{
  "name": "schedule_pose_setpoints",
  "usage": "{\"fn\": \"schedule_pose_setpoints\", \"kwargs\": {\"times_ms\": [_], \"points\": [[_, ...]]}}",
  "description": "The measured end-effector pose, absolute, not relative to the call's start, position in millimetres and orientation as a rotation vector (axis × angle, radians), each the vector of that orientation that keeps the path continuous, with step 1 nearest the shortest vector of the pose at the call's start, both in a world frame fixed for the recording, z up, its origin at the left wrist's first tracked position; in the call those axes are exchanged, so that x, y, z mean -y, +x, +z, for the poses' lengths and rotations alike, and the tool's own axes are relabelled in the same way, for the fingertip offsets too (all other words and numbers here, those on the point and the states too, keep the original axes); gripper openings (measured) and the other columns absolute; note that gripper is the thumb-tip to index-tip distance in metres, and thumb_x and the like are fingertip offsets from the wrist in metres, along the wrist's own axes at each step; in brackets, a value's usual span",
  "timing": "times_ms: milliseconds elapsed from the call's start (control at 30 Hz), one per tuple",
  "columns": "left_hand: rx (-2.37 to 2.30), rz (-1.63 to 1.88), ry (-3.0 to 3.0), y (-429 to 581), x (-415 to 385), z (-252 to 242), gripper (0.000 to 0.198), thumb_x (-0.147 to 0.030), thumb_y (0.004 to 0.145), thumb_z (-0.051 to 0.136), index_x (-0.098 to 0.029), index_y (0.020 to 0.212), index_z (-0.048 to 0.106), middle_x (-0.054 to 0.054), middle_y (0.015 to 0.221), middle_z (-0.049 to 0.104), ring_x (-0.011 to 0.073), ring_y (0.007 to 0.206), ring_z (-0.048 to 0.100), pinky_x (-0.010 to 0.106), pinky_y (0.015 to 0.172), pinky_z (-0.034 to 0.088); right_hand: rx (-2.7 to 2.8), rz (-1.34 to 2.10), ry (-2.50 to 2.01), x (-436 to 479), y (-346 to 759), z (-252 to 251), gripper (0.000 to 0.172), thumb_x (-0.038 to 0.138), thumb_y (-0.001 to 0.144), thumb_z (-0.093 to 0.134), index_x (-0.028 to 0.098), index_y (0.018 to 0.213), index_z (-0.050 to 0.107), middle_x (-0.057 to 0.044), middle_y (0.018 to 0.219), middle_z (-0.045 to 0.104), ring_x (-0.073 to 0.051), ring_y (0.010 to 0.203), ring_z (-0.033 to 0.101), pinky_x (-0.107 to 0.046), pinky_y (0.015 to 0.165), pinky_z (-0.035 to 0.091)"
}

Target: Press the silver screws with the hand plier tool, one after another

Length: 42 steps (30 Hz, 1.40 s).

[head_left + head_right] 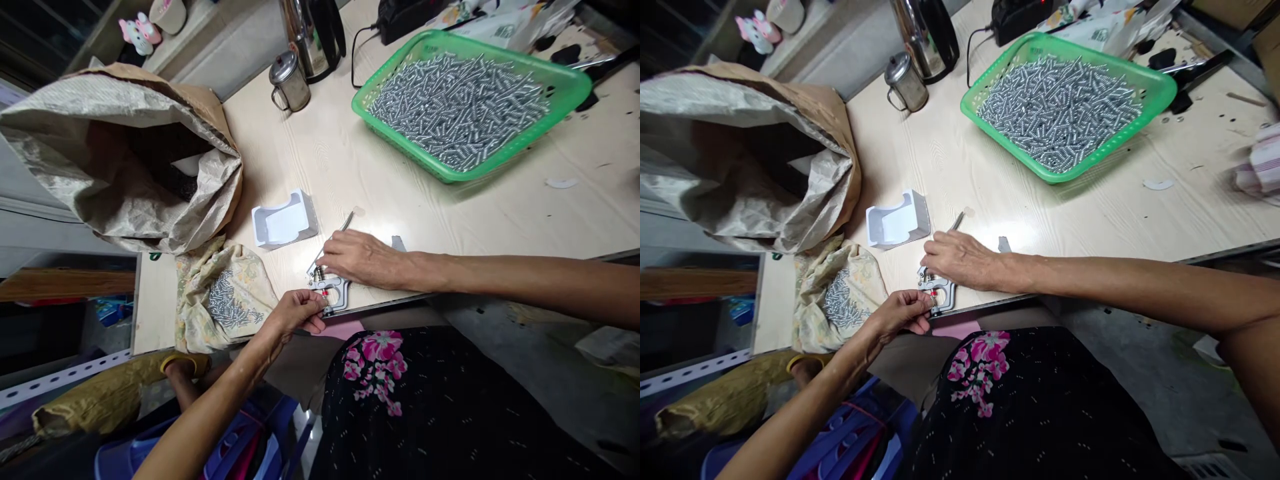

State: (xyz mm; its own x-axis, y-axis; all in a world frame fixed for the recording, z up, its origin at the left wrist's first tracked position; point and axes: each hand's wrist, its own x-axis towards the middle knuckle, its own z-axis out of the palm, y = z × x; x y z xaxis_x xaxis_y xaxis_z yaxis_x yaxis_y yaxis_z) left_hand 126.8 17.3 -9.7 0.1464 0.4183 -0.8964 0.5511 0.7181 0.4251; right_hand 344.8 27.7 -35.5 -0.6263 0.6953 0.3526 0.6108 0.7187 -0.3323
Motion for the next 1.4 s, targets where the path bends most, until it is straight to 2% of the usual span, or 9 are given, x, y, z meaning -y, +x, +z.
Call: {"fn": "schedule_pose_setpoints", "kwargs": {"times_ms": [167,367,633,767,833,900,1033,1200,1400], "points": [[-1.452,-0.105,0.836,126,-16,-9,0.033,-0.037,0.073,0.082,-0.013,0.077,0.059,0.0,0.05,0.064,0.0108,0.042,0.062,0.017,0.044,0.05,2.44,0.589,-0.919,0,324,-47,0.024,0.02,0.1,0.042,0.015,0.093,0.064,-0.006,0.091,0.059,-0.015,0.078,0.046,-0.028,0.067,0.035],[-1.442,-0.052,0.794,126,-12,-8,0.027,-0.03,0.076,0.08,-0.013,0.079,0.059,0.0,0.05,0.064,0.0106,0.043,0.062,0.016,0.044,0.05,2.385,0.52,-0.97,16,318,-64,0.017,0.011,0.094,0.049,0.016,0.092,0.065,-0.006,0.086,0.055,-0.018,0.079,0.042,-0.032,0.073,0.032],[-1.492,0.012,0.839,132,-8,-12,0.036,-0.038,0.065,0.086,-0.013,0.071,0.06,-0.003,0.046,0.059,0.0068,0.036,0.054,0.015,0.04,0.043,2.304,0.551,-0.958,19,311,-69,0.022,0.014,0.096,0.045,0.016,0.088,0.066,-0.006,0.083,0.058,-0.018,0.079,0.045,-0.033,0.075,0.036],[-1.587,-0.001,1.069,134,1,-10,0.028,-0.037,0.076,0.075,-0.015,0.071,0.058,-0.004,0.045,0.055,0.0088,0.037,0.052,0.018,0.041,0.042,2.255,0.691,-0.912,15,318,-66,0.021,0.011,0.093,0.047,0.016,0.095,0.068,-0.006,0.086,0.06,-0.017,0.079,0.05,-0.033,0.074,0.042],[-1.644,0.102,1.438,136,14,-8,0.022,-0.033,0.083,0.067,-0.016,0.073,0.058,0.001,0.057,0.062,0.0133,0.05,0.06,0.024,0.051,0.05,2.221,0.705,-0.914,5,329,-62,0.024,0.01,0.093,0.046,0.016,0.102,0.067,-0.006,0.091,0.061,-0.016,0.082,0.053,-0.03,0.072,0.044],[-1.539,0.316,1.921,141,29,-7,0.014,-0.028,0.089,0.06,-0.017,0.08,0.059,0.008,0.08,0.07,0.0199,0.078,0.068,0.034,0.072,0.057,2.22,0.579,-1.005,-9,343,-59,0.028,0.01,0.095,0.043,0.016,0.109,0.066,-0.009,0.101,0.061,-0.017,0.09,0.054,-0.031,0.075,0.045],[-1.099,0.512,2.474,168,48,-21,0.01,-0.015,0.094,0.05,-0.017,0.097,0.059,0.015,0.124,0.066,0.0269,0.128,0.054,0.047,0.108,0.045,2.39,0.273,-1.23,-35,364,-60,0.025,0.011,0.096,0.043,0.015,0.107,0.065,-0.012,0.106,0.061,-0.021,0.091,0.051,-0.034,0.075,0.042],[-1.092,0.526,2.562,200,42,-50,0.014,-0.011,0.095,0.046,-0.015,0.104,0.056,0.016,0.133,0.061,0.0276,0.131,0.051,0.054,0.114,0.039,2.52,0.104,-1.247,-51,368,-66,0.021,0.012,0.096,0.041,0.015,0.1,0.061,-0.011,0.1,0.061,-0.019,0.083,0.05,-0.033,0.073,0.04],[-1.061,0.592,2.443,200,42,-56,0.013,-0.013,0.095,0.047,-0.017,0.103,0.057,0.015,0.131,0.063,0.0249,0.127,0.054,0.051,0.114,0.039,2.731,0.137,-1.096,-79,376,-58,0.026,0.009,0.096,0.037,0.018,0.085,0.058,-0.008,0.088,0.061,-0.018,0.075,0.049,-0.031,0.063,0.035]]}}
